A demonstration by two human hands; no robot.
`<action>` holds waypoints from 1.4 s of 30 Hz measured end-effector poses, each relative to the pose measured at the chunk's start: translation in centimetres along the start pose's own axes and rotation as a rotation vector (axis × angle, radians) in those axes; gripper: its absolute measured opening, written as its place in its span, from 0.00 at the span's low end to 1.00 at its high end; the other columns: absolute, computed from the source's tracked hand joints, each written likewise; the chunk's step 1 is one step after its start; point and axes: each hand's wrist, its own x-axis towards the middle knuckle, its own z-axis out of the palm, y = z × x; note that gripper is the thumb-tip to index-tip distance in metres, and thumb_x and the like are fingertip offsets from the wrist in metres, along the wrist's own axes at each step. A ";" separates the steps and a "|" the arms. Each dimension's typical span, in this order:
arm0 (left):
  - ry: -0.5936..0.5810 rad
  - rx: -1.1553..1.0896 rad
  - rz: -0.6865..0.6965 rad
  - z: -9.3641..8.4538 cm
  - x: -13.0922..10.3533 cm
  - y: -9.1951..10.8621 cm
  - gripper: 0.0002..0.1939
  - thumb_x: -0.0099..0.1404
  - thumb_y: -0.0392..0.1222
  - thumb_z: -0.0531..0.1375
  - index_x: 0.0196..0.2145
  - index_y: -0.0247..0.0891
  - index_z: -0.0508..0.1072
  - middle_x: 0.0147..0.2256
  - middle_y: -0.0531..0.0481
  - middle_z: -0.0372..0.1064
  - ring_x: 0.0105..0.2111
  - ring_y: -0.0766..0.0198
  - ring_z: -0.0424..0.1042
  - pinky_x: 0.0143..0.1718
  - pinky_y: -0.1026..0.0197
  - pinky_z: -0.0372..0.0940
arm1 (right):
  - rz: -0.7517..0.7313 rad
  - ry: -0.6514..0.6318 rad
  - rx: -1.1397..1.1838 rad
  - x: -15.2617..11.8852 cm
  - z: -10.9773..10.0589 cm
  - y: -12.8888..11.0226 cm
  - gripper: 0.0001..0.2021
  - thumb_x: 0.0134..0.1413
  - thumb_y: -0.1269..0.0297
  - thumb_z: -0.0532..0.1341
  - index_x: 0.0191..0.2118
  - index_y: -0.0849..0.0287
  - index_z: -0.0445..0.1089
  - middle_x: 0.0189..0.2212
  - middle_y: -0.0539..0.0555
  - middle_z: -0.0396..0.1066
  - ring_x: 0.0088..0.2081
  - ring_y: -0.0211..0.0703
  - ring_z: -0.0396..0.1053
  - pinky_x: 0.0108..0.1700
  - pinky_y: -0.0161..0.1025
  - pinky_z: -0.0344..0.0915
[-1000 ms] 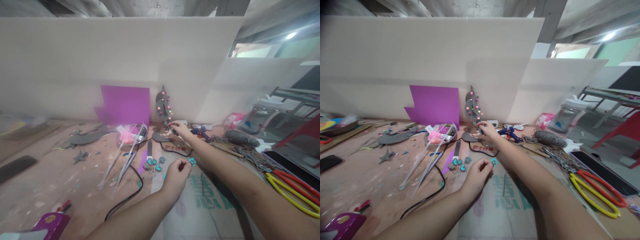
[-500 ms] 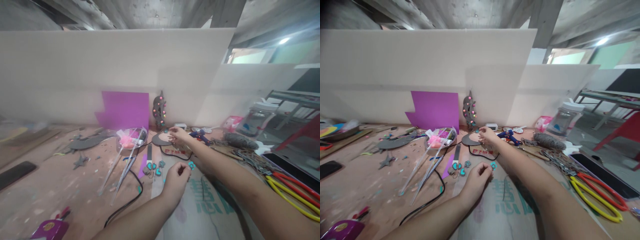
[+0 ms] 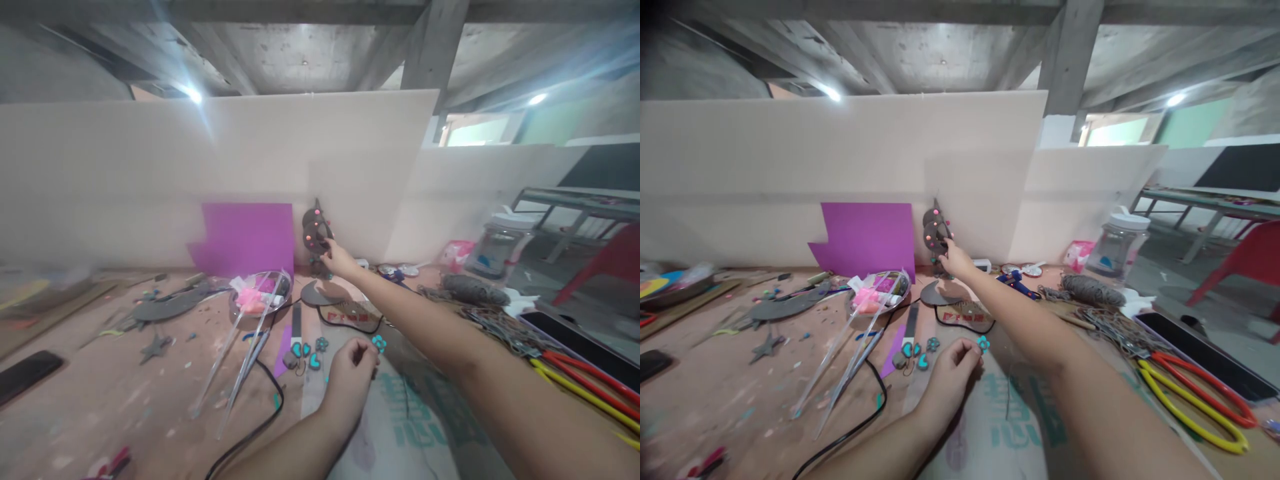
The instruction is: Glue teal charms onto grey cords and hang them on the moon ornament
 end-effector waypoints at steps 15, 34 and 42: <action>0.004 -0.003 0.008 0.0 0.1 -0.1 0.09 0.56 0.46 0.57 0.27 0.36 0.66 0.24 0.53 0.63 0.26 0.65 0.62 0.30 0.62 0.57 | 0.150 0.300 -0.016 -0.9 -0.3 -0.3 0.19 0.62 0.51 0.58 0.50 0.61 0.66 0.36 0.54 0.72 0.40 0.45 0.71 0.45 0.47 0.67; -0.006 -0.014 0.014 -0.1 0.1 -0.4 0.05 0.58 0.40 0.56 0.28 0.36 0.67 0.23 0.55 0.60 0.25 0.66 0.60 0.29 0.63 0.54 | 0.216 0.106 0.536 2.0 0.7 0.3 0.17 0.63 0.59 0.60 0.54 0.61 0.66 0.50 0.58 0.69 0.45 0.45 0.71 0.45 0.48 0.72; -0.009 -0.005 0.018 -0.1 -0.1 0.0 0.05 0.58 0.40 0.55 0.28 0.36 0.67 0.23 0.55 0.61 0.26 0.66 0.61 0.30 0.63 0.54 | 0.265 0.072 0.681 1.8 0.9 -0.5 0.18 0.63 0.60 0.60 0.55 0.60 0.66 0.51 0.58 0.68 0.47 0.46 0.71 0.46 0.49 0.71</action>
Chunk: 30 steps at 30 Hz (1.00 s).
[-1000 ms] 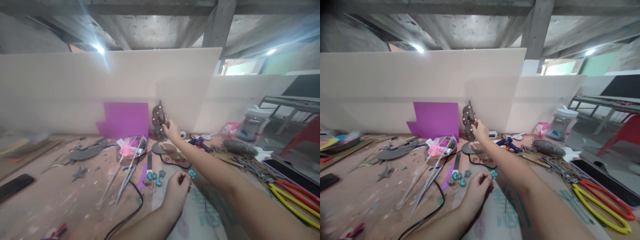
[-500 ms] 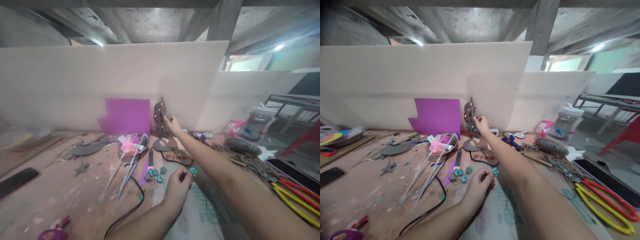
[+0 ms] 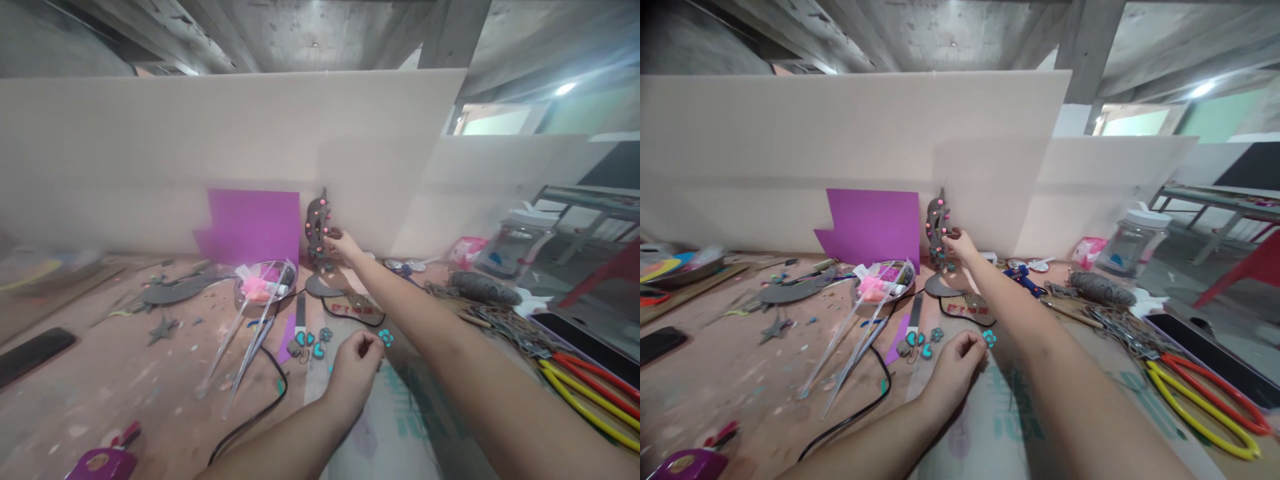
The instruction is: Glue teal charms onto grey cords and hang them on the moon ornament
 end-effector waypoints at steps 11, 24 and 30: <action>-0.007 -0.005 0.002 0.0 0.2 -0.4 0.05 0.59 0.40 0.55 0.29 0.35 0.67 0.24 0.54 0.63 0.27 0.65 0.62 0.31 0.63 0.55 | -0.002 -0.043 0.074 0.6 0.7 -0.4 0.18 0.63 0.60 0.60 0.55 0.60 0.66 0.51 0.58 0.69 0.46 0.46 0.71 0.46 0.49 0.71; -0.005 0.007 -0.002 -0.1 0.1 -0.4 0.06 0.59 0.41 0.56 0.28 0.35 0.67 0.25 0.53 0.63 0.28 0.65 0.63 0.32 0.62 0.57 | 0.017 0.089 -0.020 0.1 -3.0 -0.6 0.17 0.63 0.59 0.60 0.54 0.61 0.66 0.50 0.58 0.69 0.46 0.46 0.71 0.46 0.49 0.71; -0.010 0.013 -0.007 0.0 0.1 -0.1 0.07 0.59 0.42 0.56 0.28 0.36 0.66 0.24 0.53 0.63 0.27 0.65 0.62 0.32 0.62 0.57 | 0.032 0.047 -0.041 -0.3 -3.3 -1.2 0.17 0.63 0.58 0.59 0.54 0.61 0.66 0.50 0.58 0.69 0.46 0.46 0.71 0.46 0.49 0.71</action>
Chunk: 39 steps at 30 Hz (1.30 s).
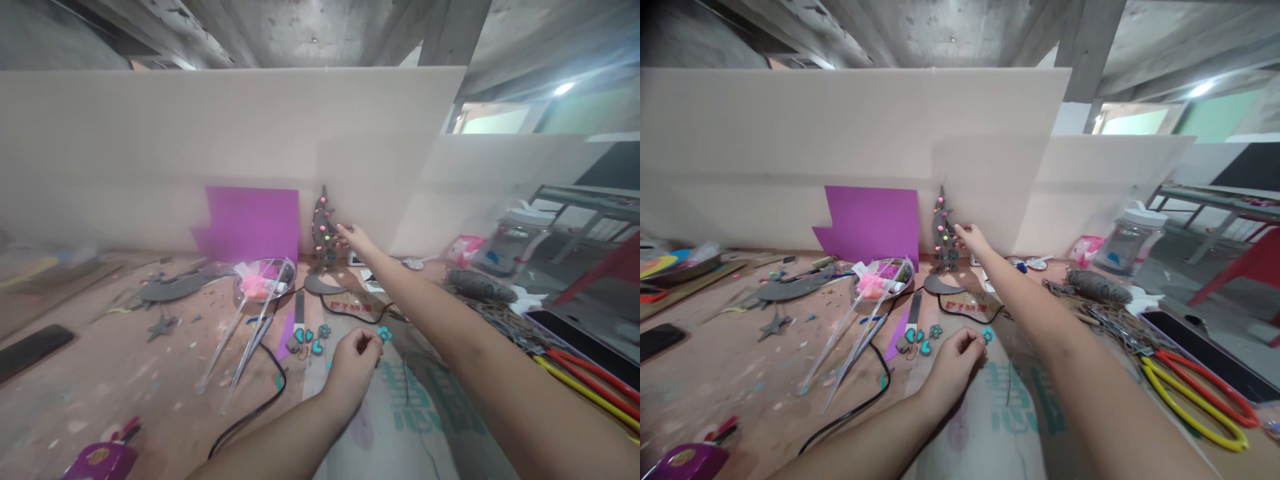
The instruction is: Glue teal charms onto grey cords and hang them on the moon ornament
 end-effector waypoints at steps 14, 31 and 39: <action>-0.001 0.007 0.011 0.0 0.1 -0.4 0.06 0.59 0.41 0.56 0.28 0.35 0.67 0.25 0.52 0.64 0.28 0.64 0.63 0.32 0.62 0.57 | -0.101 -0.015 -0.234 0.2 2.9 2.4 0.17 0.63 0.60 0.60 0.54 0.61 0.66 0.49 0.57 0.69 0.45 0.45 0.71 0.45 0.48 0.72; -0.004 0.029 0.009 0.0 -0.1 0.4 0.07 0.59 0.42 0.56 0.28 0.35 0.67 0.25 0.52 0.65 0.28 0.64 0.64 0.33 0.62 0.58 | -0.247 0.124 -0.544 -0.9 -2.2 1.9 0.16 0.62 0.60 0.60 0.52 0.61 0.68 0.49 0.57 0.69 0.47 0.46 0.71 0.47 0.49 0.70; -0.014 0.025 0.009 -0.1 0.1 -0.2 0.08 0.60 0.44 0.57 0.28 0.36 0.67 0.25 0.53 0.64 0.28 0.64 0.64 0.32 0.62 0.58 | -0.106 -0.045 -0.543 1.4 -2.8 0.7 0.16 0.63 0.59 0.60 0.52 0.61 0.68 0.51 0.57 0.69 0.47 0.48 0.70 0.48 0.49 0.70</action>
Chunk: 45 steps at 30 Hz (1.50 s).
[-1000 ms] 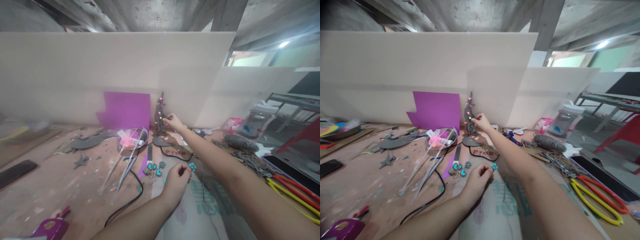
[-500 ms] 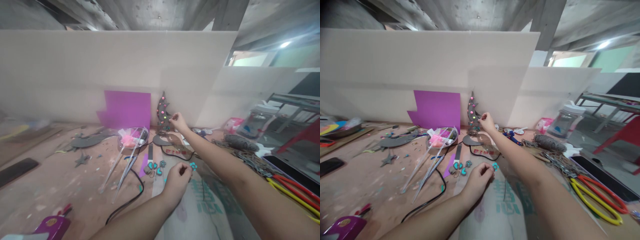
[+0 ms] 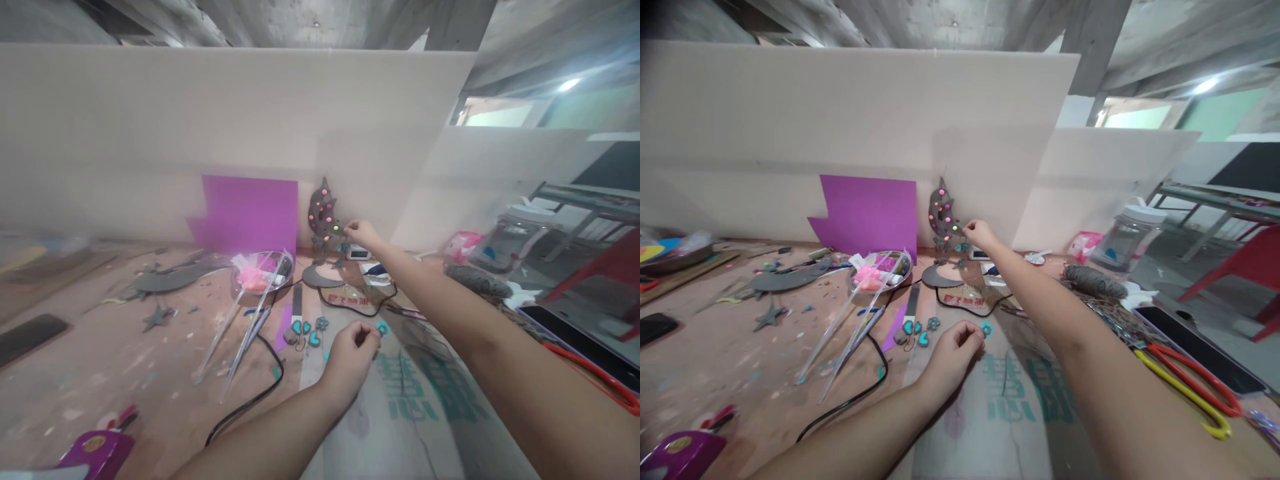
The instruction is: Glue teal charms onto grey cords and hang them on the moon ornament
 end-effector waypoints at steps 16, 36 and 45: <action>0.008 0.005 -0.009 0.1 -0.2 0.2 0.07 0.60 0.41 0.57 0.27 0.36 0.68 0.24 0.54 0.64 0.27 0.65 0.63 0.31 0.63 0.57 | 0.176 -0.327 0.203 -3.3 4.5 4.0 0.17 0.63 0.59 0.60 0.53 0.61 0.67 0.51 0.57 0.69 0.47 0.47 0.71 0.47 0.49 0.71; 0.000 -0.015 -0.001 0.2 -0.2 0.0 0.08 0.59 0.43 0.57 0.27 0.36 0.67 0.24 0.53 0.64 0.27 0.65 0.63 0.31 0.63 0.57 | 0.195 -0.206 0.468 -4.3 3.5 4.2 0.17 0.63 0.59 0.60 0.54 0.61 0.67 0.51 0.58 0.69 0.47 0.46 0.71 0.47 0.49 0.71; -0.001 -0.012 -0.007 0.1 -0.4 0.4 0.09 0.60 0.44 0.57 0.27 0.36 0.67 0.24 0.54 0.63 0.27 0.65 0.62 0.31 0.63 0.57 | 0.188 -0.195 0.391 -4.9 3.1 4.2 0.17 0.63 0.60 0.60 0.54 0.61 0.67 0.50 0.58 0.69 0.47 0.46 0.71 0.47 0.49 0.71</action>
